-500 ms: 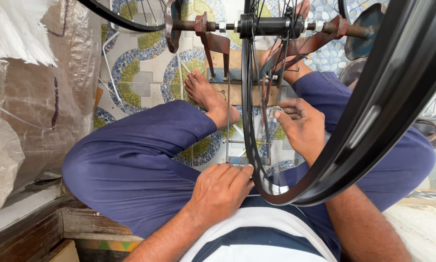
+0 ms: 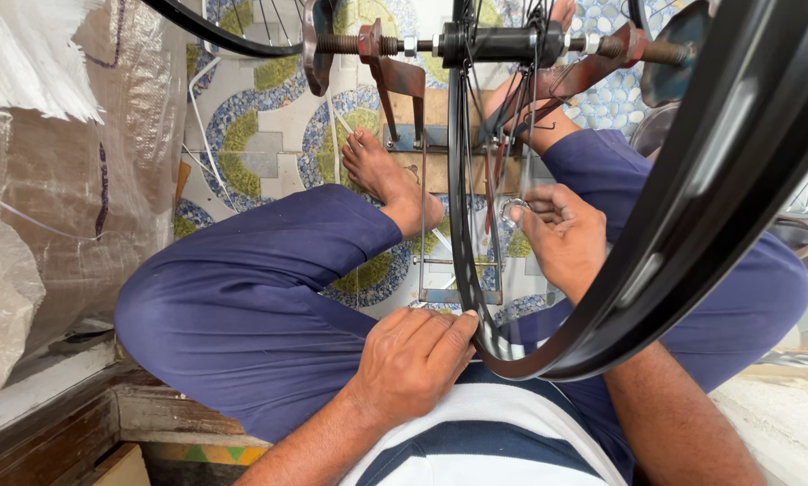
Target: The person replaces spokes and realigns a bicycle wheel rim using a truing stand while sitting on the floor. They handle individual spokes, thread them through the hub and rim, and rotate the wheel to check alignment.
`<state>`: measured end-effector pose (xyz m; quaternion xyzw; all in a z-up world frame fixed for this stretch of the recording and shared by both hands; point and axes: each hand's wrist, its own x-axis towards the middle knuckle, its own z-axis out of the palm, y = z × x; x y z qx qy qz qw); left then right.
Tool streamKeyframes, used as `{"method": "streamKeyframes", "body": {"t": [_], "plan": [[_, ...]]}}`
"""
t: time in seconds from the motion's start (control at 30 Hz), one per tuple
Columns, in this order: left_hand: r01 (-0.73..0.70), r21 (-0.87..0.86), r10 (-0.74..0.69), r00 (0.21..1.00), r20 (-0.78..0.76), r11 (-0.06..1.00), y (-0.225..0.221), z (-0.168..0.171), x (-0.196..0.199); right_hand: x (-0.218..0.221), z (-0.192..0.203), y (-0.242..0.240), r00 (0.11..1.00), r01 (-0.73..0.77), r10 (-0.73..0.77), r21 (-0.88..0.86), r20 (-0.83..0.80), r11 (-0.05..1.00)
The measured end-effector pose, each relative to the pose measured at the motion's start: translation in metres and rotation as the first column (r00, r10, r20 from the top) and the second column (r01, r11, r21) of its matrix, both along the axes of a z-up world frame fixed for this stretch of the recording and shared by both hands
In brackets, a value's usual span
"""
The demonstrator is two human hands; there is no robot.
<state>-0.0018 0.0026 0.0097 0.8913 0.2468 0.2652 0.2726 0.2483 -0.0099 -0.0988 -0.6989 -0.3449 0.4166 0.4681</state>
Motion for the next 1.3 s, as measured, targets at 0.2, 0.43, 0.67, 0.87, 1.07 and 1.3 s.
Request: {"method": "streamKeyframes", "body": {"t": [0.2, 0.43, 0.67, 0.87, 1.07, 1.3], "plan": [[-0.003, -0.019, 0.003, 1.000, 0.005, 1.000, -0.001, 0.001, 0.000, 0.001, 0.000, 0.000, 0.997, -0.022, 0.021, 0.011, 0.072, 1.000], [0.000, -0.021, 0.001, 1.000, 0.005, 1.000, -0.001, 0.000, 0.000, 0.002, 0.000, -0.001, 0.997, -0.006, 0.010, -0.060, 0.075, 0.998], [-0.007, -0.013, 0.007, 1.000, -0.001, 1.000, -0.002, -0.001, 0.000, 0.001, -0.002, -0.001, 0.998, 0.024, -0.020, -0.071, 0.057, 0.997], [-0.008, -0.017, 0.008, 1.000, 0.012, 1.000, -0.002, -0.003, 0.000, -0.001, 0.007, 0.000, 0.985, -0.016, 0.030, -0.083, 0.170, 0.996], [-0.040, -0.011, 0.040, 0.999, -0.024, 0.999, -0.002, -0.007, 0.005, 0.000, 0.007, -0.003, 0.979, -0.034, 0.056, -0.114, 0.195, 0.993], [0.003, -0.067, -0.001, 1.000, 0.027, 0.998, -0.003, 0.002, 0.001, -0.003, -0.010, -0.007, 0.964, -0.223, 0.215, -0.037, -0.155, 0.974]]}}
